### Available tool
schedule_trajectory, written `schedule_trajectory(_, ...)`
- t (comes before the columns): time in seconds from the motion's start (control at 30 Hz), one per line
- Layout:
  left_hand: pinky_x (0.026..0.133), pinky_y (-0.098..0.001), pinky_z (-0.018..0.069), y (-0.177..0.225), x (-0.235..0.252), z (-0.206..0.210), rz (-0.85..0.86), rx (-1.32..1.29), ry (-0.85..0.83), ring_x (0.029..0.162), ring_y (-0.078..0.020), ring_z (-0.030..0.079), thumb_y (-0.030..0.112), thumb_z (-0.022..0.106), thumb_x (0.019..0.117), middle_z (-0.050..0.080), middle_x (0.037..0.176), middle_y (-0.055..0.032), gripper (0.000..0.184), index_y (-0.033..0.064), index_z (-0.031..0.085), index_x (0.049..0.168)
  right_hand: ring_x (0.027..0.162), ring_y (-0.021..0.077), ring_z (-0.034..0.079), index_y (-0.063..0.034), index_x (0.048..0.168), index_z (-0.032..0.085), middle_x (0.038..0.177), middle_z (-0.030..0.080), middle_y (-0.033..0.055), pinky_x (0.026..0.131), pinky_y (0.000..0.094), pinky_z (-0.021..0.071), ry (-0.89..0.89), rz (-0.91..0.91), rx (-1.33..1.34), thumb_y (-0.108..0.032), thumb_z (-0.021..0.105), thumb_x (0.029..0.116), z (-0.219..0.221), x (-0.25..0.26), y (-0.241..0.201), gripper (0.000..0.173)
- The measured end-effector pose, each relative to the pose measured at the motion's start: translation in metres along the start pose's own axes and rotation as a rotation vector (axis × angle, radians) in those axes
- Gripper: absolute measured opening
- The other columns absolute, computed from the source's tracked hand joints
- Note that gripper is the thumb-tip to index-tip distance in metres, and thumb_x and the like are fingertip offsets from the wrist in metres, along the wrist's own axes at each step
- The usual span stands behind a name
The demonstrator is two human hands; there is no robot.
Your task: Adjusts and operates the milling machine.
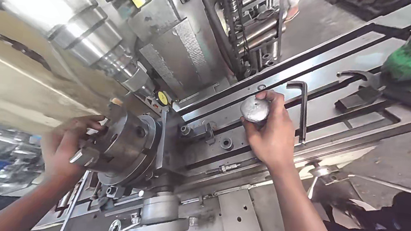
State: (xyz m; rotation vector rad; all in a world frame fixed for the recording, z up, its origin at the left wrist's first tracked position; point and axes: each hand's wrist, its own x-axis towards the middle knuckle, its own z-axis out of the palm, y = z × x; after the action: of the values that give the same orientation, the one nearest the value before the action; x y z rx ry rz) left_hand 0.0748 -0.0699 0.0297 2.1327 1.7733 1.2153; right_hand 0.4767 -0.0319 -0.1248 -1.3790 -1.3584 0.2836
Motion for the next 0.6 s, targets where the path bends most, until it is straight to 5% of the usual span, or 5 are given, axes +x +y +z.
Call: schedule_trajectory(0.6, 0.089, -0.0322, 0.0571, -0.0012, -0.0018, -0.0028, 0.057, 0.003, -0.006, 0.099, -0.0115, 0.068, 0.020, 0.035, 0.1031, 0.071, 0.114, -0.0015, 0.036, 0.0081, 0.068, 0.094, 0.102, 0.0359, 0.064, -0.0152, 0.136, 0.053, 0.114, 0.065, 0.0143, 0.082, 0.0586, 0.0510, 0.001, 0.015, 0.017, -0.023, 0.078, 0.0794, 0.0021, -0.0003, 0.0000, 0.062)
